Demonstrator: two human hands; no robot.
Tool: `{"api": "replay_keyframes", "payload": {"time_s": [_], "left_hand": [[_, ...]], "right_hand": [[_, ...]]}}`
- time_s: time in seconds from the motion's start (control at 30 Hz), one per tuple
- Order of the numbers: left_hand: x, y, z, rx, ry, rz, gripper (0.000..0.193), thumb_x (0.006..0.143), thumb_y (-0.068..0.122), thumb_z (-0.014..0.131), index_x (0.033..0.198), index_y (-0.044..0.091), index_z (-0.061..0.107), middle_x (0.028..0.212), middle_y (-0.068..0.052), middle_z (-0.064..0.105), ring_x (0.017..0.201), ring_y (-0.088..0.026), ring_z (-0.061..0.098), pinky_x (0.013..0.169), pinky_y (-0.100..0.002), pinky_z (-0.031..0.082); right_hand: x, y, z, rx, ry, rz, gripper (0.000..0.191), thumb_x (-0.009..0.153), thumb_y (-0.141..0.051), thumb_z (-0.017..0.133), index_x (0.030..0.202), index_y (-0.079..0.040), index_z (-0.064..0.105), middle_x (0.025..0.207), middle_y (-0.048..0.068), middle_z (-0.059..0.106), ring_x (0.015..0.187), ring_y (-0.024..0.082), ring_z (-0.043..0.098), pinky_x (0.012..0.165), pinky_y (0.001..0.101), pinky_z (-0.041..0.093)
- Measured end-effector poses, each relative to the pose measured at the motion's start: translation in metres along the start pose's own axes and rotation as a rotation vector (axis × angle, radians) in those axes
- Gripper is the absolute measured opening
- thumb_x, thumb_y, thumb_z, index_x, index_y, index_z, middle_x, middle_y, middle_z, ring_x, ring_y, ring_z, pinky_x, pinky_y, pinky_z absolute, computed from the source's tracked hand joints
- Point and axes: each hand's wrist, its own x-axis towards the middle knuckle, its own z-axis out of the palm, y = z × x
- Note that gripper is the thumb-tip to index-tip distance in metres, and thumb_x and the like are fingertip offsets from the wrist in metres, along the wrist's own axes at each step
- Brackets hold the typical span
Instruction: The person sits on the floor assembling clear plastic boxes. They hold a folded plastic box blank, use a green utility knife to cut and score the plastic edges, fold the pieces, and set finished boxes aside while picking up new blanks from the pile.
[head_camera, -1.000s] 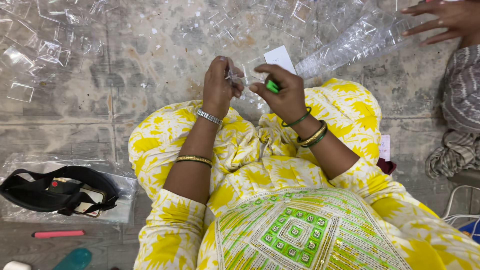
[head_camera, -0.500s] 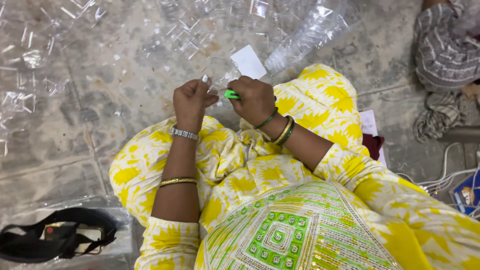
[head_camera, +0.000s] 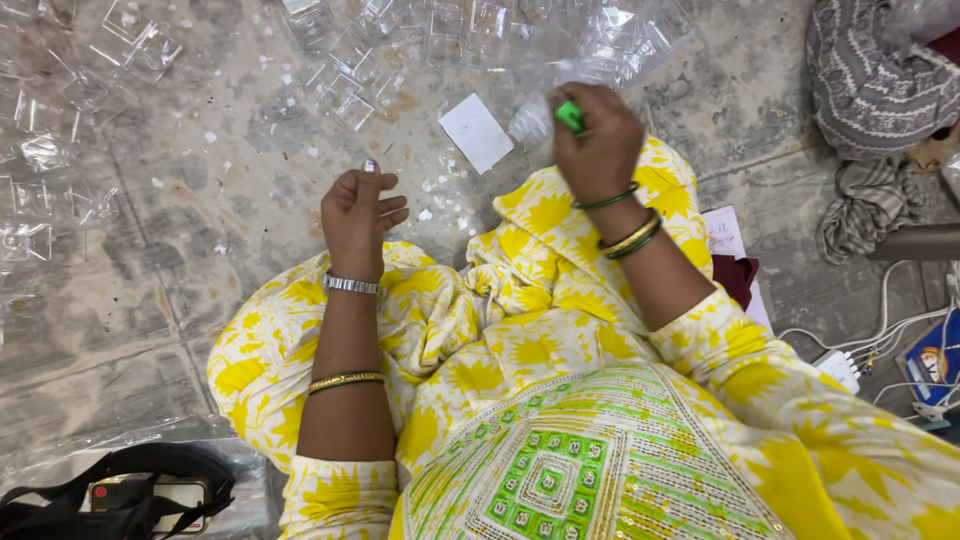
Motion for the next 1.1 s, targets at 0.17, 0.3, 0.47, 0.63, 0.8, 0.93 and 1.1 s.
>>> {"api": "replay_keyframes", "payload": {"time_s": [0.17, 0.3, 0.47, 0.63, 0.8, 0.93, 1.1], "left_hand": [[-0.003, 0.001, 0.001, -0.015, 0.017, 0.053, 0.023, 0.101, 0.030, 0.067, 0.102, 0.008, 0.063, 0.097, -0.005, 0.070, 0.073, -0.015, 0.070, 0.063, -0.028, 0.060], [-0.006, -0.001, 0.000, -0.021, 0.087, 0.069, 0.020, 0.099, 0.026, 0.068, 0.108, 0.009, 0.061, 0.099, -0.005, 0.070, 0.071, -0.014, 0.070, 0.062, -0.027, 0.060], [-0.002, -0.008, 0.000, -0.006, 0.177, 0.157, 0.025, 0.099, 0.023, 0.068, 0.117, 0.008, 0.059, 0.105, -0.006, 0.065, 0.076, -0.013, 0.069, 0.063, -0.028, 0.061], [0.011, -0.016, -0.003, 0.100, 0.319, 0.261, 0.043, 0.095, 0.026, 0.071, 0.129, 0.009, 0.052, 0.124, -0.008, 0.058, 0.090, -0.011, 0.064, 0.066, -0.026, 0.062], [0.022, -0.023, -0.011, 0.158, 0.439, 0.311, 0.044, 0.094, 0.027, 0.072, 0.129, 0.008, 0.053, 0.131, -0.012, 0.048, 0.082, -0.015, 0.062, 0.062, -0.027, 0.058], [0.023, -0.026, -0.012, 0.130, 0.429, 0.286, 0.044, 0.093, 0.026, 0.073, 0.128, 0.008, 0.054, 0.131, -0.012, 0.048, 0.081, -0.015, 0.064, 0.060, -0.027, 0.056], [0.022, -0.023, -0.008, 0.135, 0.397, 0.308, 0.043, 0.094, 0.024, 0.073, 0.130, 0.008, 0.054, 0.130, -0.012, 0.049, 0.083, -0.014, 0.064, 0.062, -0.025, 0.056]], "right_hand": [[-0.003, 0.029, -0.008, -0.208, -0.097, 0.056, 0.010, 0.089, -0.015, 0.079, 0.097, -0.010, 0.076, 0.089, 0.015, 0.071, 0.077, 0.038, 0.068, 0.066, 0.0457, 0.053], [-0.002, 0.030, -0.007, -0.234, -0.110, 0.083, 0.015, 0.092, -0.021, 0.083, 0.088, -0.009, 0.074, 0.085, 0.015, 0.071, 0.076, 0.038, 0.067, 0.065, 0.0467, 0.052], [0.011, 0.016, -0.015, -0.232, -0.077, 0.034, 0.024, 0.089, -0.028, 0.089, 0.100, -0.010, 0.078, 0.086, 0.014, 0.071, 0.076, 0.036, 0.070, 0.066, 0.0437, 0.056], [0.027, -0.008, 0.021, 0.068, -0.103, -0.019, 0.024, 0.091, -0.009, 0.078, 0.115, -0.010, 0.073, 0.097, 0.014, 0.072, 0.088, 0.033, 0.072, 0.079, 0.0412, 0.058], [0.049, -0.042, 0.131, 0.138, -0.411, -0.219, 0.038, 0.090, 0.003, 0.068, 0.122, -0.016, 0.072, 0.117, 0.010, 0.069, 0.101, 0.034, 0.071, 0.084, 0.0434, 0.058], [0.053, -0.062, 0.209, -0.067, -0.711, -0.357, 0.067, 0.074, -0.001, 0.069, 0.137, -0.023, 0.061, 0.149, 0.015, 0.051, 0.092, 0.039, 0.070, 0.070, 0.0482, 0.057], [0.023, -0.054, 0.223, -0.061, -0.728, -0.438, 0.062, 0.075, -0.009, 0.072, 0.135, -0.019, 0.059, 0.136, 0.013, 0.057, 0.084, 0.035, 0.071, 0.063, 0.0477, 0.055]]}}
